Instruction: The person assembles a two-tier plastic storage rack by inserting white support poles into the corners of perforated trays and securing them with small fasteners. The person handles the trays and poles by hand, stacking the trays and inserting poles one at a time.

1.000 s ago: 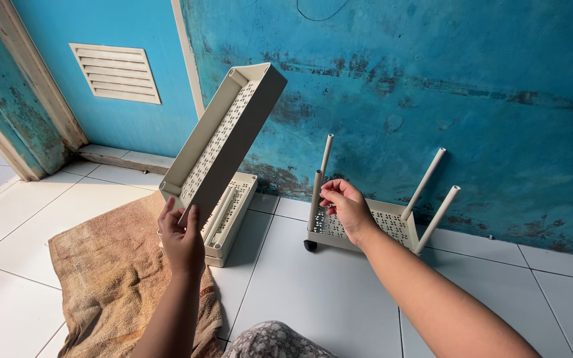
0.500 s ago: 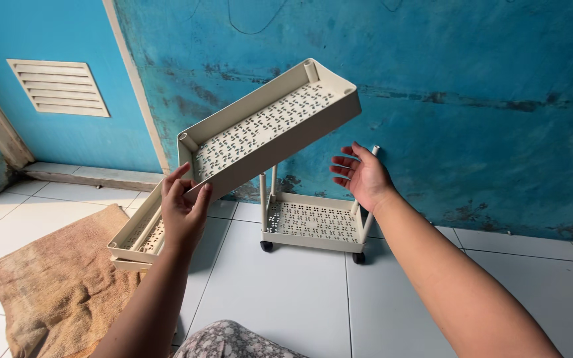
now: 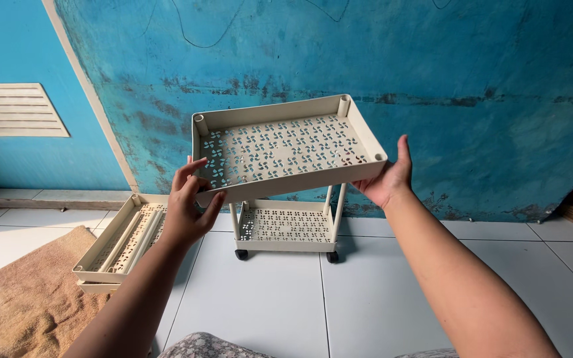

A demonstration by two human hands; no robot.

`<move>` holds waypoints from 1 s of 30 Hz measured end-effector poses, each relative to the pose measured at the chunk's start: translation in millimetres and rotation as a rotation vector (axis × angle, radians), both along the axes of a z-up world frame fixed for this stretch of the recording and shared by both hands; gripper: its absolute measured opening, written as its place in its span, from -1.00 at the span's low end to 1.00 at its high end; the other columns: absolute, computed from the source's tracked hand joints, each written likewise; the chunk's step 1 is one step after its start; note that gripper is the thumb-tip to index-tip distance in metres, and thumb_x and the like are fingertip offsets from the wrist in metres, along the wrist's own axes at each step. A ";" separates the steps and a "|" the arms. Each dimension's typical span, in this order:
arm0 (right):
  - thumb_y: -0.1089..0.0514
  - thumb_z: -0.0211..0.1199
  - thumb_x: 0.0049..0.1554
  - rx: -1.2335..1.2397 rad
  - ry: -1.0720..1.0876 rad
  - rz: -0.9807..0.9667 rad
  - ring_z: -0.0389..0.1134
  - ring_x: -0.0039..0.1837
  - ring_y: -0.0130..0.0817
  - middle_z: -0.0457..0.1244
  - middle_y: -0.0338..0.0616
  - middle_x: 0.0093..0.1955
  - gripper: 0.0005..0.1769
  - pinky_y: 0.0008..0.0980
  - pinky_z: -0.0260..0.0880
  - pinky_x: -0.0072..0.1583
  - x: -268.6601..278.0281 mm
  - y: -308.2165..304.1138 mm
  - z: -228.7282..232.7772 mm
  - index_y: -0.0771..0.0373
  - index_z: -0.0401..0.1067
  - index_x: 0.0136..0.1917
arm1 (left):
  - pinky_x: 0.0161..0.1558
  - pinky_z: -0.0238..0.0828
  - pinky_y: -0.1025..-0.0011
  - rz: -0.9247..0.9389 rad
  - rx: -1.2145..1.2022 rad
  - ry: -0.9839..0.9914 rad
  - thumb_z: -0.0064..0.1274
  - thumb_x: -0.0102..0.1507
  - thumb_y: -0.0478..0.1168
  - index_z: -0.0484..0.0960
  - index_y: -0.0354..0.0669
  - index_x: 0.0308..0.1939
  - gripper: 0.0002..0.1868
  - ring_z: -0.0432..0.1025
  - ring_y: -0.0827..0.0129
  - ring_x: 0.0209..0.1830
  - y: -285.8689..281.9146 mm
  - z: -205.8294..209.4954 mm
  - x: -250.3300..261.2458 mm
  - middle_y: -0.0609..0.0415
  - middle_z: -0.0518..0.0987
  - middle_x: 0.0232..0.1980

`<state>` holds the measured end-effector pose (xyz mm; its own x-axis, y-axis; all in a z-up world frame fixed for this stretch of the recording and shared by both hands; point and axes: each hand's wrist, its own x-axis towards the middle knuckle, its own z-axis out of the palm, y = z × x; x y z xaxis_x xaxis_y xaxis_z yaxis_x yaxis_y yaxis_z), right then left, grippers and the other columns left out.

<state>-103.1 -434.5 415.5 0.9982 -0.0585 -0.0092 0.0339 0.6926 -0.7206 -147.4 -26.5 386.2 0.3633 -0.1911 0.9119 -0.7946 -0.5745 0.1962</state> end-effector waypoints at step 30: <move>0.08 0.11 -0.04 -0.279 0.156 -0.121 0.33 0.21 -0.15 0.29 0.02 0.22 -0.33 -0.15 0.31 0.19 138.7 -35.9 -61.6 0.32 0.31 0.34 | 0.52 -0.14 0.16 -0.243 -0.374 0.980 -0.28 0.35 0.28 0.17 0.12 0.57 -0.25 0.05 0.14 0.62 -9.4 -44.7 201.6 -0.06 0.29 0.56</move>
